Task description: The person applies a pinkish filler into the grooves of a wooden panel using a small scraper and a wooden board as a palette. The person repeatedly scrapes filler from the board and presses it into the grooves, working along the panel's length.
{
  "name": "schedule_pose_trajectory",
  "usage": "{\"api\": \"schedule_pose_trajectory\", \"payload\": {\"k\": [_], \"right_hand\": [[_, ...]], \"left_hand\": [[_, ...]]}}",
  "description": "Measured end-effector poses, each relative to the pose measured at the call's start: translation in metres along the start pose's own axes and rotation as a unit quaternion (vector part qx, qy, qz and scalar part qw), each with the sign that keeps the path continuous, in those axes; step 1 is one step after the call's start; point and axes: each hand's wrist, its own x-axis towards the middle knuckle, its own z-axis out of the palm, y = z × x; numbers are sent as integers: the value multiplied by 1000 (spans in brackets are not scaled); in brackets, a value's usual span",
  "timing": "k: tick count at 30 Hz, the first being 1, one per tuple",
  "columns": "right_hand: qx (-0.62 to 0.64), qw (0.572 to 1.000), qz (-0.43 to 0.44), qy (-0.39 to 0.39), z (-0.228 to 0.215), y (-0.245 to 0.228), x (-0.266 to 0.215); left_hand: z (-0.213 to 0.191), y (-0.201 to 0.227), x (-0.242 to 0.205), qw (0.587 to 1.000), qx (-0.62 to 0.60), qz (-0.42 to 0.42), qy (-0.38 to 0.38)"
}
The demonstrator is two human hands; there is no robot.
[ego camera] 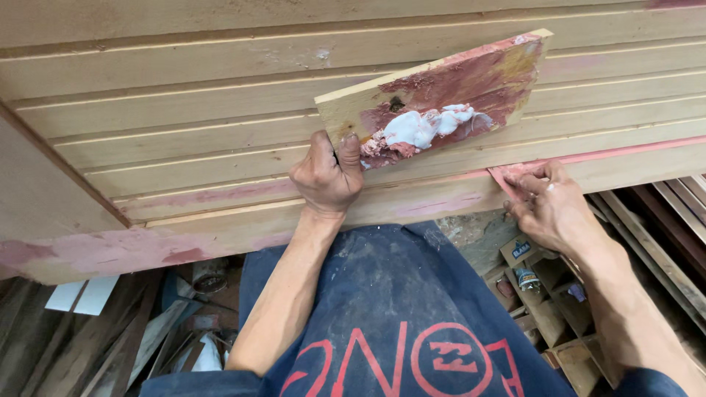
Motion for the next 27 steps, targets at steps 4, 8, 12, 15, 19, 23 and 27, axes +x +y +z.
{"api": "schedule_pose_trajectory", "payload": {"k": [4, 8, 12, 15, 19, 23, 27], "right_hand": [[447, 884, 122, -66, -5, 16, 8], [182, 910, 260, -266, -35, 36, 1], [129, 932, 299, -157, -39, 27, -16], [90, 937, 316, -122, -23, 12, -18], [133, 926, 346, -68, -6, 1, -6], [181, 922, 342, -16, -1, -16, 3], [184, 931, 313, -26, 5, -52, 17]], "left_hand": [[1, -1, -1, 1000, -1, 1, 3], [1, -1, -1, 1000, -2, -4, -4], [0, 0, 0, 1000, 0, -10, -9], [-2, 2, 1, 1000, -1, -8, -10], [-1, 3, 1, 1000, -11, 4, 0], [-1, 1, 0, 1000, -20, -15, -11], [2, 0, -2, 1000, -3, -1, 3]]}}
